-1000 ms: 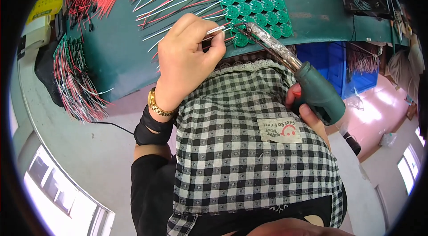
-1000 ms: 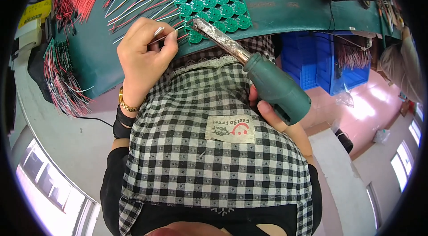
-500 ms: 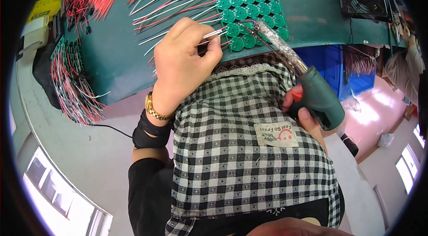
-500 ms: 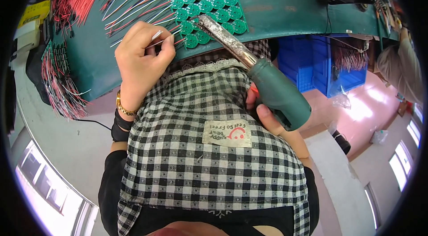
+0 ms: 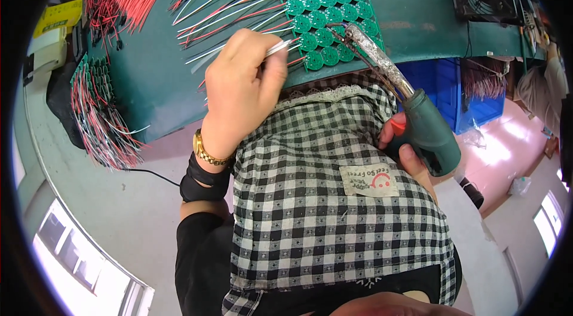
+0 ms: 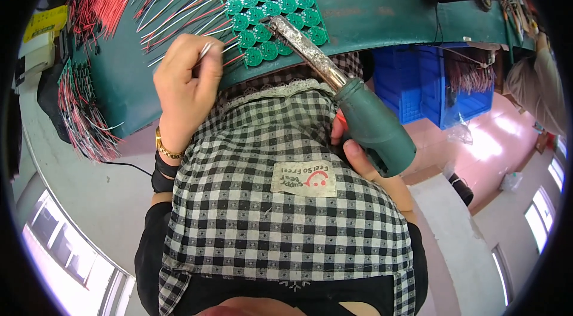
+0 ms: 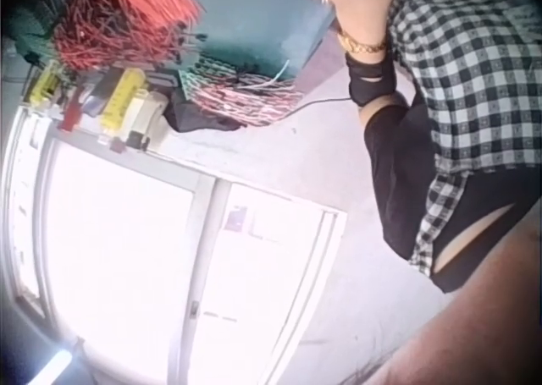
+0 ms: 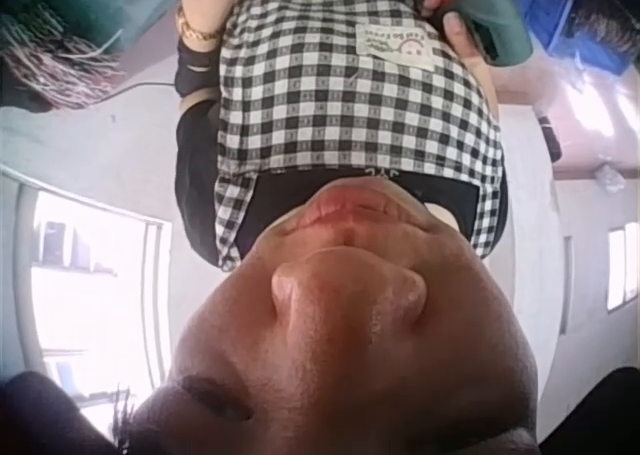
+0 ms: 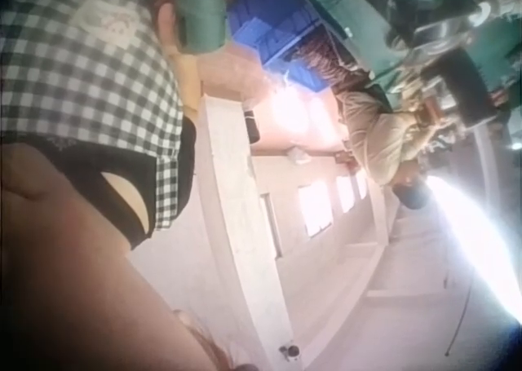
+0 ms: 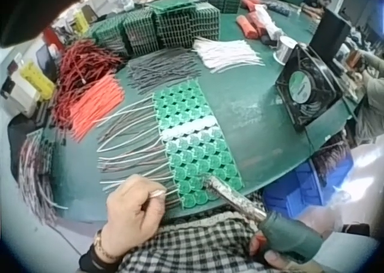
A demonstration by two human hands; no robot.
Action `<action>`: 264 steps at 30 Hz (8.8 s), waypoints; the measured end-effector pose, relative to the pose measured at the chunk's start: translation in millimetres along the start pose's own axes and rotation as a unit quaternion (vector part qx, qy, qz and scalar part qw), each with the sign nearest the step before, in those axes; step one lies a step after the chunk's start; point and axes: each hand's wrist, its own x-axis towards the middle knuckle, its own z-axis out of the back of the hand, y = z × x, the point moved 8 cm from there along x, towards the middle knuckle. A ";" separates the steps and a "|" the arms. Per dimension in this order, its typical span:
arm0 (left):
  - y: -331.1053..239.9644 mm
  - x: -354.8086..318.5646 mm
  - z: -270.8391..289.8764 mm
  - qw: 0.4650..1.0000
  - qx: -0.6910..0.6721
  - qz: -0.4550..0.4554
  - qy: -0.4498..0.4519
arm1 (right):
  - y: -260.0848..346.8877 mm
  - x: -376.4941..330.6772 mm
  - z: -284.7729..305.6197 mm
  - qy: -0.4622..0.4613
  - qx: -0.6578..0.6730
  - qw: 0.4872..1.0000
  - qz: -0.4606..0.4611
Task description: The person connects red, black, and white wires to LED panels using a soldering iron.
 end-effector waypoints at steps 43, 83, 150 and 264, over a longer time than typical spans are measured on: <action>2.5 -10.5 -5.2 0.990 -0.066 0.065 0.110 | -11.5 -12.3 11.0 0.043 -0.202 0.978 0.041; -0.6 -9.7 -7.5 0.994 -0.031 0.037 0.096 | -13.3 -12.5 15.2 -0.002 0.016 0.999 -0.045; -10.4 12.4 -13.3 0.997 -0.049 -0.020 0.049 | -0.5 -5.1 21.4 -0.041 -0.047 0.998 -0.010; 12.0 55.4 -10.7 0.998 -0.043 0.017 0.042 | 10.1 37.6 3.3 0.100 -0.066 0.993 0.009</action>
